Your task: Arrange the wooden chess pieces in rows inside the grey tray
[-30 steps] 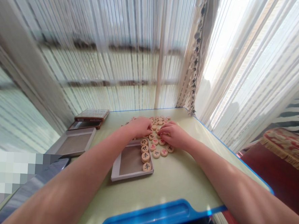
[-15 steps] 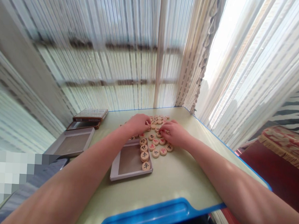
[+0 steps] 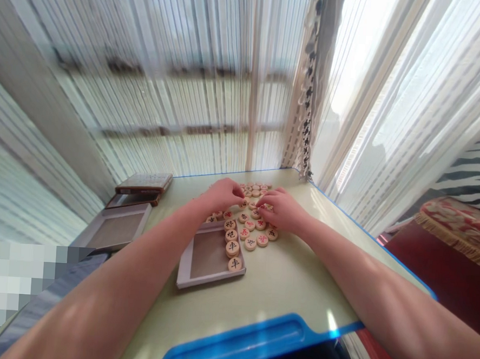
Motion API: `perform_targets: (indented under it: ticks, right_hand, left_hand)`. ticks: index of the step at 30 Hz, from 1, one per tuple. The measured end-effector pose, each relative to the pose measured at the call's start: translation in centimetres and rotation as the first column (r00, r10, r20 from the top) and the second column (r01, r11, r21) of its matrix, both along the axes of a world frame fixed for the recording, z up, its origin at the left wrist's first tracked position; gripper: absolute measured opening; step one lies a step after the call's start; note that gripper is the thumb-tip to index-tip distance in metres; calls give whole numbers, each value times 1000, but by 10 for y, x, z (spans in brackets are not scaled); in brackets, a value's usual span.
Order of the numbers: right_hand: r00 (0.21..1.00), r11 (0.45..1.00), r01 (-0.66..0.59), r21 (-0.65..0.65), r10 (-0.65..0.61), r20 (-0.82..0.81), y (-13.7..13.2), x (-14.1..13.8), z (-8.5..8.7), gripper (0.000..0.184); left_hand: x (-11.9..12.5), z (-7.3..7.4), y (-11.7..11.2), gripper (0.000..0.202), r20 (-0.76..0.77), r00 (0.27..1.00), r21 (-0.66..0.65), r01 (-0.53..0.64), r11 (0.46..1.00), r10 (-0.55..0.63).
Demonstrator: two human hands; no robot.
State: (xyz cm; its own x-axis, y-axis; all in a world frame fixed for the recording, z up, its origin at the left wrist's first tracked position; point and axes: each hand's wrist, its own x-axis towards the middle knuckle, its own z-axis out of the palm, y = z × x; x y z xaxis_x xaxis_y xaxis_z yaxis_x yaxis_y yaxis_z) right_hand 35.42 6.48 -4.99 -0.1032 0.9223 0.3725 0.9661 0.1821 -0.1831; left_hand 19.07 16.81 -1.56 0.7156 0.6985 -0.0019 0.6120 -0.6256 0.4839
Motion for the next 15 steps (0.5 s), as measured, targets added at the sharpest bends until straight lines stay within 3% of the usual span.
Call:
perform_targets:
  ticks: [6, 10, 15]
  right_hand:
    - [997, 997, 73, -1, -73, -11, 1, 1, -1, 28]
    - [982, 987, 157, 19, -154, -105, 1, 6, -2, 38]
    - [971, 977, 208, -34, -211, -110, 0, 11, 0, 32]
  left_hand:
    - [-1, -4, 0, 19, -54, 998, 81, -21, 996, 26]
    - [-2, -6, 5, 19, -97, 994, 159, -28, 987, 43]
    - [2, -8, 6, 26, -79, 992, 265, 115, 957, -98]
